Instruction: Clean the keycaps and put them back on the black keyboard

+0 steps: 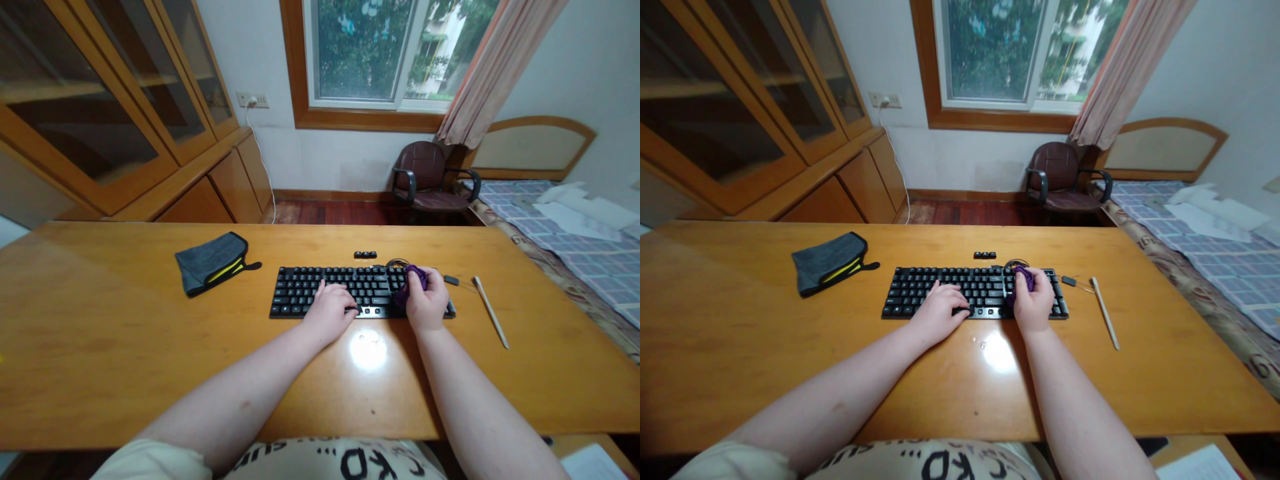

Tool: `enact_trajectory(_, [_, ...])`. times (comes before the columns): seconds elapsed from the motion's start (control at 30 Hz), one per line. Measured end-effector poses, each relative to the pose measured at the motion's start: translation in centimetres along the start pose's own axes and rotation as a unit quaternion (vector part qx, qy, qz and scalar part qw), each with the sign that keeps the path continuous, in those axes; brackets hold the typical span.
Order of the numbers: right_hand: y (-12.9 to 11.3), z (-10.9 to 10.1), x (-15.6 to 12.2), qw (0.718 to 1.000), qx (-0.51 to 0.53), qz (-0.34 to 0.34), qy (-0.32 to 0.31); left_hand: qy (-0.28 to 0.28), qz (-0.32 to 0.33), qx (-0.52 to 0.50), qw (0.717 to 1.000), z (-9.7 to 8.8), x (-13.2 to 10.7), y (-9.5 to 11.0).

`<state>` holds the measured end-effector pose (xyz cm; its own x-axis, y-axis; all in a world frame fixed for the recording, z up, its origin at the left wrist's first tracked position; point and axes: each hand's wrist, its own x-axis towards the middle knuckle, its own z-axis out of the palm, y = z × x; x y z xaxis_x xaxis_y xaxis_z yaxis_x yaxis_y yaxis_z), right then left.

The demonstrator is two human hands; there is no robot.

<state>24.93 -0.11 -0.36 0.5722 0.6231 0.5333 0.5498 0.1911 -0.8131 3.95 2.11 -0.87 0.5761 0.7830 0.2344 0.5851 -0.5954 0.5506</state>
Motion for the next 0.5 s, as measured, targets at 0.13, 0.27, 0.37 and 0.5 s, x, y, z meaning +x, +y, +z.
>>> enact_trajectory(0.13, [0.0,0.0,0.0,1.0,-0.004,-0.007,-0.003,-0.025,-0.019,0.004,1.0,0.0,0.1,0.1])
enact_trajectory(0.27, [-0.1,-0.1,0.0,1.0,-0.004,-0.01,-0.003,-0.023,-0.025,0.015,0.999,-0.2,0.1,0.4])
enact_trajectory(0.37, [-0.1,-0.1,0.0,1.0,-0.002,-0.01,-0.002,-0.013,-0.008,0.027,1.0,-0.1,0.0,0.6])
enact_trajectory(0.5, [-0.2,-0.1,0.0,1.0,-0.008,-0.009,-0.006,0.011,0.055,0.062,0.996,0.2,-0.3,1.1])
